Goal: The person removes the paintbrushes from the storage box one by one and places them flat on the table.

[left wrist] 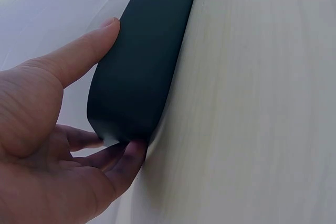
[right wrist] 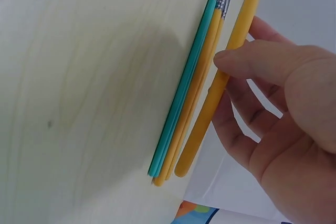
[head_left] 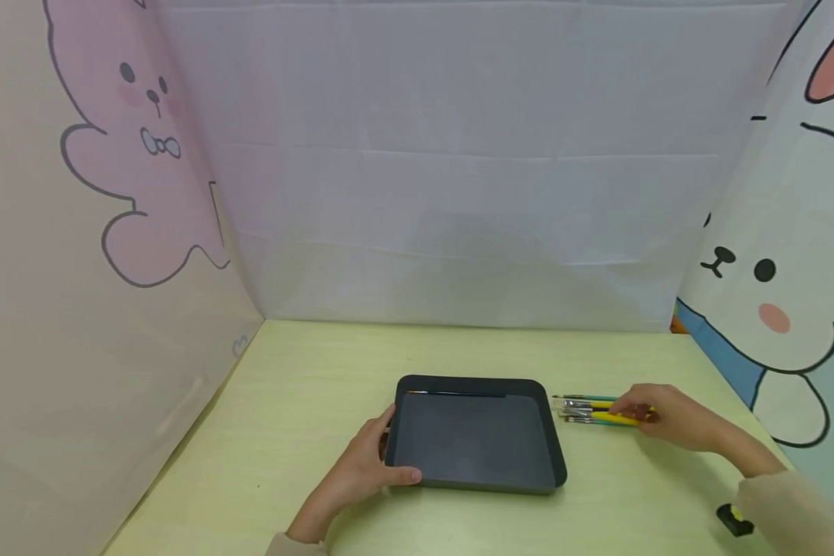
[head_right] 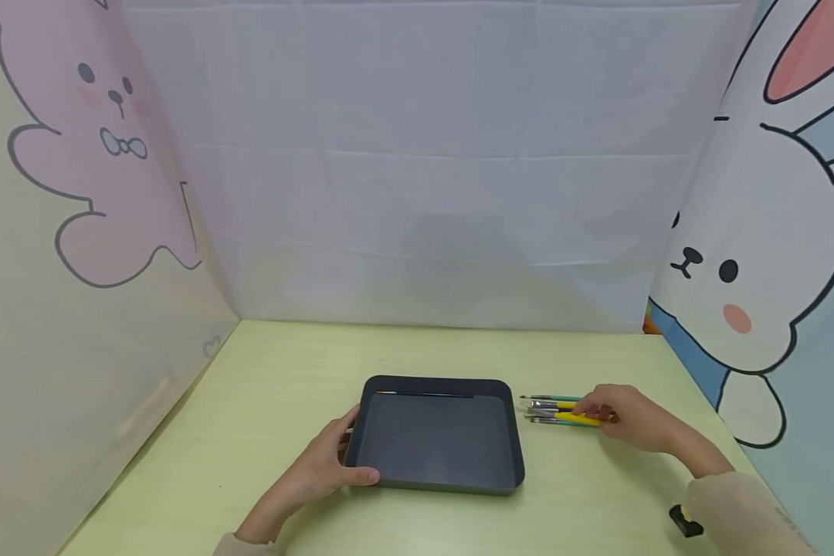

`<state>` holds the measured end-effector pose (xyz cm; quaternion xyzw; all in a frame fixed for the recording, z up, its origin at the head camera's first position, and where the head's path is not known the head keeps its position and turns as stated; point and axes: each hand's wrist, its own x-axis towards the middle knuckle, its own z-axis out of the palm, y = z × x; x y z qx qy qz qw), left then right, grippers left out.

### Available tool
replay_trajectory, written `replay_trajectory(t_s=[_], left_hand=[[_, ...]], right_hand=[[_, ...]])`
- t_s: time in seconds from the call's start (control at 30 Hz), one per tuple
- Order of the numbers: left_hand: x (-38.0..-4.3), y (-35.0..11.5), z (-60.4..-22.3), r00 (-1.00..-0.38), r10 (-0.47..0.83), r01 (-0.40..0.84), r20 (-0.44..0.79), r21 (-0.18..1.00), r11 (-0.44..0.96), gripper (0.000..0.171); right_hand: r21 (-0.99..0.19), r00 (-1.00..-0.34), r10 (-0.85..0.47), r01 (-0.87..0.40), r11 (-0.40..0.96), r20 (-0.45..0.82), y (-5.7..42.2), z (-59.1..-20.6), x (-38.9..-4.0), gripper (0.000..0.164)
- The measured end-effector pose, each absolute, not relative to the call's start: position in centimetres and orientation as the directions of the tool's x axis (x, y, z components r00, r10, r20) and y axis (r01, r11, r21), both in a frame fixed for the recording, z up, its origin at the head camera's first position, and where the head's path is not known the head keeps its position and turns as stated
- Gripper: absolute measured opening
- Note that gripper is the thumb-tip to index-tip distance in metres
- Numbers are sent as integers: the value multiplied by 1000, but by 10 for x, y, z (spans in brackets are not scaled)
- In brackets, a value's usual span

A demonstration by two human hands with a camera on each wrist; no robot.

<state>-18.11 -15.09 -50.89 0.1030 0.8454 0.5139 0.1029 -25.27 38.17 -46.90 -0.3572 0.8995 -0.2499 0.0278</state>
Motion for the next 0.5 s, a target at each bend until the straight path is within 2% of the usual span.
replay_trajectory(t_s=[0.17,0.5], left_hand=[[-182,-152,-510,-957,283,70,-66,893,445,124],[-181,-152,-509,-956,285,67,-65,900,431,124]], right_hand=[[-456,-754,-651,-612,646,90,389,-472,-255,38],[-445,-699,-697,-682,580,162,401,-486,-258,38]])
